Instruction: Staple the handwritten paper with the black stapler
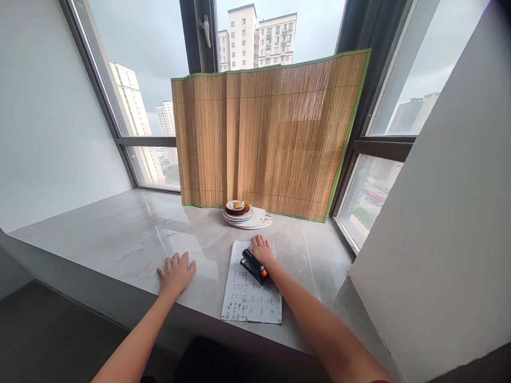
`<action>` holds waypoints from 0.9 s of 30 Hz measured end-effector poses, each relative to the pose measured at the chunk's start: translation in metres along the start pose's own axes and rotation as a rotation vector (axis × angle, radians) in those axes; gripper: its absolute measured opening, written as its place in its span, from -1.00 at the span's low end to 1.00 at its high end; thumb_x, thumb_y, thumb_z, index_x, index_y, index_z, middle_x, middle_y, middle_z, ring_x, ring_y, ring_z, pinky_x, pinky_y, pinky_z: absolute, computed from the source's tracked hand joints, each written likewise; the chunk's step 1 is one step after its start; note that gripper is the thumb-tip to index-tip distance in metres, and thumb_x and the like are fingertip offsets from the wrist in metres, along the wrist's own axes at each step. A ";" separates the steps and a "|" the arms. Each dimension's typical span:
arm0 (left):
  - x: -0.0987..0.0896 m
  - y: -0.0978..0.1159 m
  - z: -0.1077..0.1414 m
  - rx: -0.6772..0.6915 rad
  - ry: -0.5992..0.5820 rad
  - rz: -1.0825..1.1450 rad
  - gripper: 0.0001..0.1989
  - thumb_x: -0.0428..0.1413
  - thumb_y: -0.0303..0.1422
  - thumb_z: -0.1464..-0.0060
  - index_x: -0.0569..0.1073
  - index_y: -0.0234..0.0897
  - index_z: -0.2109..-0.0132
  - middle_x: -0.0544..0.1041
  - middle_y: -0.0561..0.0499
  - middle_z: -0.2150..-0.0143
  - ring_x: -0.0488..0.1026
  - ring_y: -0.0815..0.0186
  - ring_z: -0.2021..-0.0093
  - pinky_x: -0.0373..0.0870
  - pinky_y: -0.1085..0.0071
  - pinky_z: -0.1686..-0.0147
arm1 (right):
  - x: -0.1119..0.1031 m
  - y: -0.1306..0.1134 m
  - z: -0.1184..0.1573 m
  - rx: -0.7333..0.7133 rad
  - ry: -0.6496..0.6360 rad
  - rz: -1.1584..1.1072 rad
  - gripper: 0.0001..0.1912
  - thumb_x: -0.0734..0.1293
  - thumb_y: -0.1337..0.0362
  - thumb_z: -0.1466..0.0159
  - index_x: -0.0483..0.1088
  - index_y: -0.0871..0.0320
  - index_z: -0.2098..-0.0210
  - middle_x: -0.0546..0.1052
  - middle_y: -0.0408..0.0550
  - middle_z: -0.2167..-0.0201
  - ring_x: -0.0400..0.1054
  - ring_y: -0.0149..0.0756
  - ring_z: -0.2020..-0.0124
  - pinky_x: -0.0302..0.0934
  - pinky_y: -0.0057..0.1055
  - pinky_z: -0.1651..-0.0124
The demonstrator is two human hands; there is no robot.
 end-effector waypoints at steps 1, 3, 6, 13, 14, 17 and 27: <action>-0.001 0.000 0.001 0.004 0.002 -0.004 -0.42 -0.17 -0.10 -0.38 0.25 -0.22 -0.41 0.15 -0.30 -0.46 0.01 -0.26 -0.44 -0.05 -0.39 -0.27 | 0.003 -0.017 -0.007 -0.024 -0.003 -0.015 -0.37 0.06 0.11 -0.50 0.07 0.37 -0.43 -0.04 0.35 -0.49 -0.19 0.04 -0.52 -0.28 0.01 -0.47; -0.003 0.001 0.002 0.009 -0.002 -0.009 -0.42 -0.18 -0.11 -0.38 0.25 -0.23 -0.41 0.15 -0.30 -0.46 0.01 -0.25 -0.44 -0.04 -0.38 -0.27 | 0.008 -0.049 -0.018 -0.062 -0.006 -0.046 -0.38 0.06 0.11 -0.50 0.08 0.34 -0.43 -0.04 0.31 -0.50 -0.19 0.01 -0.53 -0.28 0.02 -0.48; -0.005 0.000 0.003 0.002 -0.012 -0.012 -0.42 -0.18 -0.09 -0.38 0.25 -0.20 -0.41 0.16 -0.29 -0.46 0.02 -0.22 -0.45 -0.02 -0.34 -0.28 | 0.011 -0.080 -0.026 -0.110 -0.010 -0.086 -0.39 0.07 0.13 -0.49 0.05 0.25 -0.45 -0.07 0.22 -0.51 -0.22 -0.06 -0.53 -0.29 0.03 -0.48; -0.003 -0.003 0.001 0.015 -0.009 0.005 -0.42 -0.17 -0.07 -0.38 0.24 -0.18 -0.41 0.15 -0.27 -0.47 0.01 -0.19 -0.45 -0.03 -0.32 -0.30 | 0.007 -0.062 -0.014 -0.127 0.028 -0.084 -0.38 0.07 0.12 -0.48 -0.01 0.13 -0.48 -0.13 0.08 -0.53 -0.26 -0.13 -0.54 -0.26 -0.01 -0.48; -0.003 -0.003 0.001 0.013 -0.009 0.010 -0.42 -0.17 -0.07 -0.38 0.24 -0.18 -0.42 0.15 -0.27 -0.47 0.01 -0.19 -0.45 -0.04 -0.32 -0.30 | 0.007 -0.052 -0.010 -0.115 0.033 -0.071 -0.37 0.07 0.12 -0.48 0.00 0.16 -0.48 -0.11 0.10 -0.53 -0.24 -0.12 -0.54 -0.26 -0.01 -0.49; -0.001 -0.004 0.001 0.007 -0.019 0.022 -0.41 -0.19 -0.07 -0.38 0.24 -0.20 -0.42 0.14 -0.27 -0.48 0.00 -0.20 -0.46 -0.06 -0.33 -0.30 | 0.004 -0.021 0.005 -0.082 0.047 -0.025 -0.37 0.05 0.13 -0.49 0.00 0.25 -0.48 -0.08 0.16 -0.52 -0.20 -0.08 -0.53 -0.25 0.01 -0.49; -0.021 0.031 0.010 0.173 0.077 0.051 -0.52 -0.19 -0.31 -0.37 0.41 -0.32 -0.27 0.32 -0.33 -0.35 0.12 -0.17 -0.42 0.12 -0.23 -0.31 | -0.004 0.022 0.032 -0.001 0.085 0.025 -0.37 0.03 0.13 -0.50 0.00 0.26 -0.48 -0.06 0.16 -0.51 -0.15 -0.06 -0.52 -0.22 0.00 -0.48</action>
Point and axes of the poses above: each hand's wrist, its own z-axis away from the middle knuckle, its own x-axis out of the palm, y = z × x, the point moved 10 cm from there along -z, towards the middle knuckle
